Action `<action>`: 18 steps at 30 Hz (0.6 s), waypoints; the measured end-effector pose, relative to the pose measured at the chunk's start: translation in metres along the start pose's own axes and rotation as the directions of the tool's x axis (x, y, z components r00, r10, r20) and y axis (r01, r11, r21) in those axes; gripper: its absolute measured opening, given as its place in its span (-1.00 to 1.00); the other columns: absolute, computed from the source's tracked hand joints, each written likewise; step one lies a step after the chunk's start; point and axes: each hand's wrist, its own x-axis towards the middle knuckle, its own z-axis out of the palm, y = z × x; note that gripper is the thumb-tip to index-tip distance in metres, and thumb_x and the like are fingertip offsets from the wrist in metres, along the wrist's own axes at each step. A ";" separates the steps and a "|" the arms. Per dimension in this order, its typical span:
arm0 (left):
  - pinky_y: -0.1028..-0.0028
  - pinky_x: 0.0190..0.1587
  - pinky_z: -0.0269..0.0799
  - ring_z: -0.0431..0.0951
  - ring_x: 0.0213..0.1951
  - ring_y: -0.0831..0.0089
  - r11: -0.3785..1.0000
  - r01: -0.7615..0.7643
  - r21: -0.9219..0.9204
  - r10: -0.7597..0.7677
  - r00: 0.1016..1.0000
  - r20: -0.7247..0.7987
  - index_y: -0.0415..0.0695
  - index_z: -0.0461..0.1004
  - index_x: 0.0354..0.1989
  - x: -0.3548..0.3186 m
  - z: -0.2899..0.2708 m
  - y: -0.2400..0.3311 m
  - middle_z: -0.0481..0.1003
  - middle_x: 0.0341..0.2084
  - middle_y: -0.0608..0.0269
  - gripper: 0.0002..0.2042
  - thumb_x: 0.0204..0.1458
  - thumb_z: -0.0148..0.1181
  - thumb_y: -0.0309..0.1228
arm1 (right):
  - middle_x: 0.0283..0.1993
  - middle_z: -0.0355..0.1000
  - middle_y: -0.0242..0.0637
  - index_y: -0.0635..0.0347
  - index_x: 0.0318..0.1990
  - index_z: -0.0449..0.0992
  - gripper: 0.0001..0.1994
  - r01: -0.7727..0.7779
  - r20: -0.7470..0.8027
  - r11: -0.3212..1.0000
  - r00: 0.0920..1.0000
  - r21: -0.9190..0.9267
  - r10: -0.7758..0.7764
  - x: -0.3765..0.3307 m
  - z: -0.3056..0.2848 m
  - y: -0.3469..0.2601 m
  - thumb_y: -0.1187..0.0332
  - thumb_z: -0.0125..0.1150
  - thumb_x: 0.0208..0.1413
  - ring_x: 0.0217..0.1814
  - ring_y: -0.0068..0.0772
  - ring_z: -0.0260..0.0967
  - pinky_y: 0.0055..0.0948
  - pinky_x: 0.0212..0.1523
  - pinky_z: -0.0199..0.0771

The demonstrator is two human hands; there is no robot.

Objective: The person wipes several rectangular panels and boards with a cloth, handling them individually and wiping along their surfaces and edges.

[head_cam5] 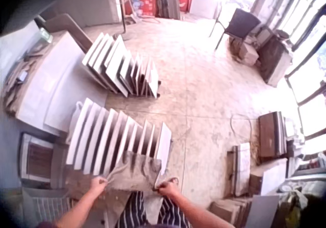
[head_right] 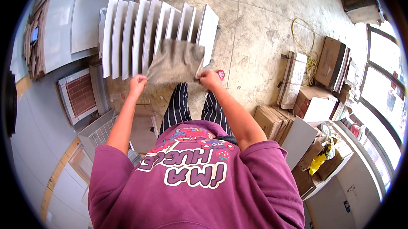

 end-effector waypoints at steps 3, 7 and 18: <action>0.56 -0.60 0.35 0.42 -0.63 0.59 0.984 0.177 -0.021 -0.176 0.984 0.040 -0.19 0.43 -0.46 -0.048 -0.004 -0.024 0.45 -0.62 0.29 -0.92 -0.18 0.11 -0.58 | -0.51 0.48 -0.34 0.12 -0.39 0.54 -0.82 -0.073 0.176 0.995 0.981 -0.067 0.084 -0.015 0.011 0.025 0.40 0.10 -0.23 -0.47 -0.53 0.44 -0.55 -0.36 0.42; 0.56 -0.60 0.36 0.41 -0.64 0.59 0.954 0.298 -0.036 -0.294 0.951 0.093 -0.20 0.43 -0.44 -0.097 -0.004 -0.041 0.45 -0.61 0.29 -0.91 -0.17 0.11 -0.59 | -0.50 0.49 -0.34 0.10 -0.36 0.55 -0.80 0.021 0.335 0.971 0.940 -0.240 0.062 -0.038 0.014 0.031 0.40 0.10 -0.22 -0.47 -0.53 0.45 -0.57 -0.38 0.43; 0.62 -0.60 0.28 0.38 -0.62 0.64 0.990 -0.034 -0.136 0.050 0.992 0.120 -0.21 0.41 -0.40 -0.088 -0.033 0.051 0.41 -0.65 0.35 -0.90 -0.14 0.08 -0.59 | -0.52 0.48 -0.32 0.21 -0.34 0.53 -0.78 0.069 0.450 0.988 0.893 -0.138 0.000 -0.066 -0.017 -0.009 0.42 0.13 -0.25 -0.55 -0.59 0.41 -0.63 -0.46 0.41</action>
